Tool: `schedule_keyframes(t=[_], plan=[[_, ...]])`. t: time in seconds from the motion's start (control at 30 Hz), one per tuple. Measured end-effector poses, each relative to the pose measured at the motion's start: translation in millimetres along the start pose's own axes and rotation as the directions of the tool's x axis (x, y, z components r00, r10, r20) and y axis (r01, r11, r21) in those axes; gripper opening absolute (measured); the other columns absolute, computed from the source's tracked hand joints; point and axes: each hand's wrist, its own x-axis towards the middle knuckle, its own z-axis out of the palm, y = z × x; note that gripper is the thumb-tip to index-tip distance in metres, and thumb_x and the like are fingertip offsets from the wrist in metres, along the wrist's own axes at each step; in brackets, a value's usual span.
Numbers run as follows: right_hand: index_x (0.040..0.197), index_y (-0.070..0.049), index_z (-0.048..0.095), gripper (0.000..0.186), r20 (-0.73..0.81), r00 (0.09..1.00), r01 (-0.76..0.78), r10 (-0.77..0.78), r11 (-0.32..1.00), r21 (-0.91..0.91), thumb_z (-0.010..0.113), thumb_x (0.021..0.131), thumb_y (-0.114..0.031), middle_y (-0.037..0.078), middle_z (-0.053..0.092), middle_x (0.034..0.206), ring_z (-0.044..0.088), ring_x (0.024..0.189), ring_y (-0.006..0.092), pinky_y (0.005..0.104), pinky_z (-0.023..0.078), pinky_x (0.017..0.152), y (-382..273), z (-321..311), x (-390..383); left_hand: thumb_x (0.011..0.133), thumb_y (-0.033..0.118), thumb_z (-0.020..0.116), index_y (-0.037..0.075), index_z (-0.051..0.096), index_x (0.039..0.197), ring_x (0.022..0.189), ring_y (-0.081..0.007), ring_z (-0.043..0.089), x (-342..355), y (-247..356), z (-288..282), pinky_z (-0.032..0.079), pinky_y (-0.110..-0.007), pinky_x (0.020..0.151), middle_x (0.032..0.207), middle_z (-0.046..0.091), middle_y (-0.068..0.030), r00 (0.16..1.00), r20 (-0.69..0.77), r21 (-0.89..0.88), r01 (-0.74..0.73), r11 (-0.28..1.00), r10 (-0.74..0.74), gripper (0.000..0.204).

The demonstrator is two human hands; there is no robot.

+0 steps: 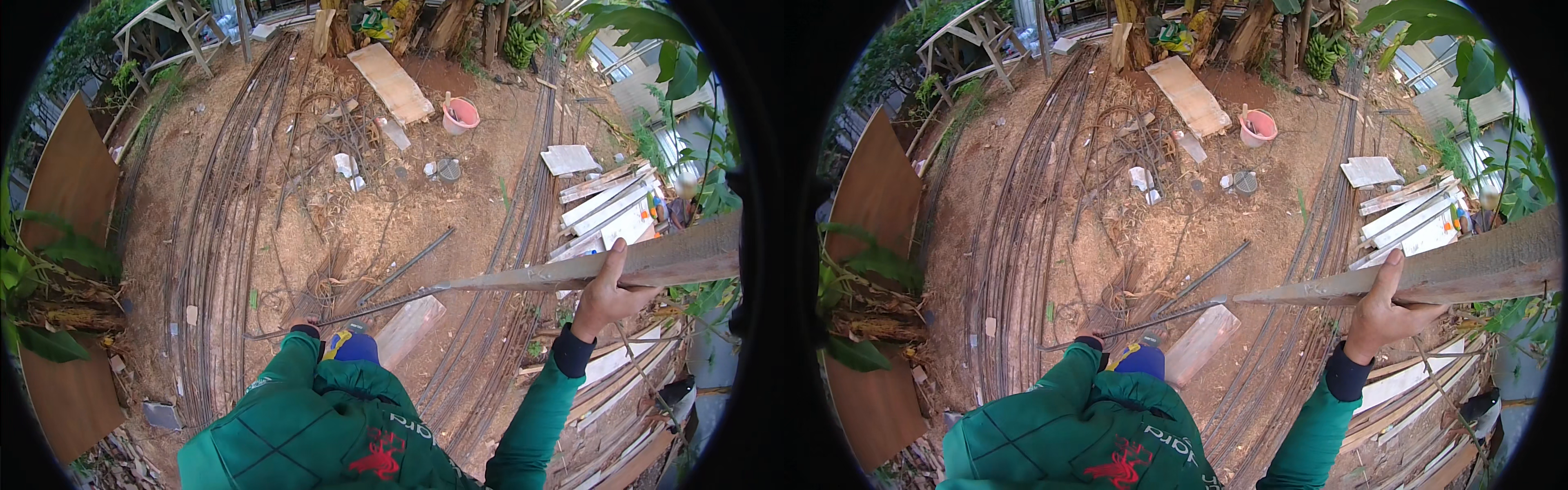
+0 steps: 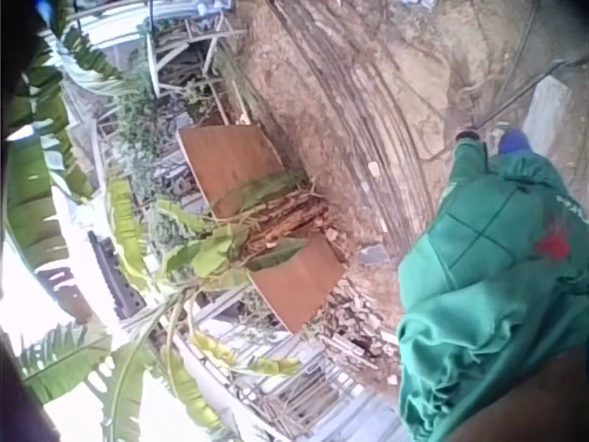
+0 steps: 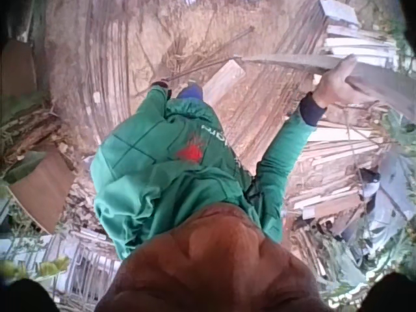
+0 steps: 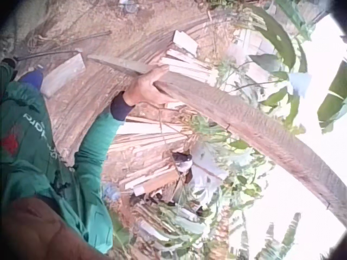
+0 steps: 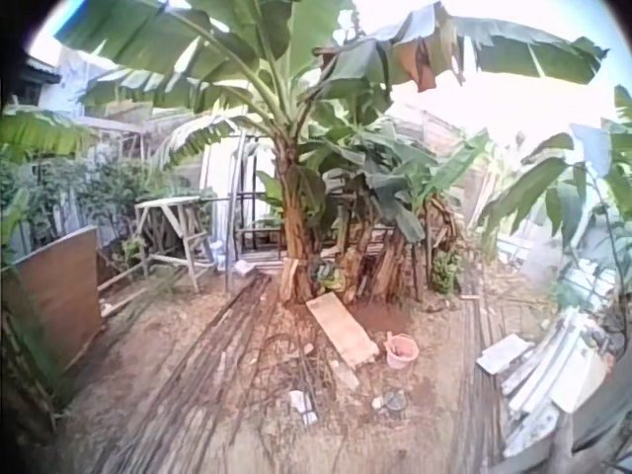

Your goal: The person uses a long metal bar as a lever to split a piece of wood placed on the ground. They repeatedly position the bar under the wood, apply downward pressure, and reposition the wood to continue splitting it into smaller pieces.

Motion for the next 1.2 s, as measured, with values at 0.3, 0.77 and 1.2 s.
schedule_keyframes(t=[0.3,0.77,1.2], plan=[[0.123,0.009,0.043,0.058,-0.012,0.998,-0.053,0.054,0.997,0.061,0.078,0.084,-0.015,0.02,0.057,0.113,0.06,0.095,0.0227,0.0361,0.052,0.085,8.2,-11.2,1.5,0.087,0.027,0.06,0.009,0.065,0.087,0.064,-0.0242,0.059,29.8,48.4,-16.1,0.051,-0.039,0.063,0.074,0.064,-0.0069,0.999,-0.03,0.071,-0.019,0.997,0.021,0.019],[0.121,0.009,0.045,0.05,-0.038,0.999,-0.036,0.039,0.995,0.09,0.073,0.087,-0.013,0.016,0.06,0.098,0.06,0.085,0.0202,0.0334,0.053,0.075,13.1,-26.4,2.3,0.082,0.021,0.067,0.009,0.069,0.092,0.067,-0.022,0.062,69.2,93.9,-25.3,0.052,-0.036,0.066,0.077,0.067,-0.0066,0.998,-0.044,0.176,-0.039,0.984,0.047,0.016],[0.127,0.002,0.038,0.059,0.015,0.994,-0.113,0.112,0.979,0.171,0.072,0.084,-0.018,0.01,0.057,0.084,0.057,0.068,0.0171,0.0319,0.05,0.066,-0.1,-21.9,-1.9,0.078,0.016,0.073,0.009,0.074,0.097,0.07,-0.02,0.064,110.7,166.0,-25.7,0.053,-0.032,0.07,0.08,0.07,-0.0064,0.984,-0.118,0.217,-0.104,0.971,0.131,0.02]])
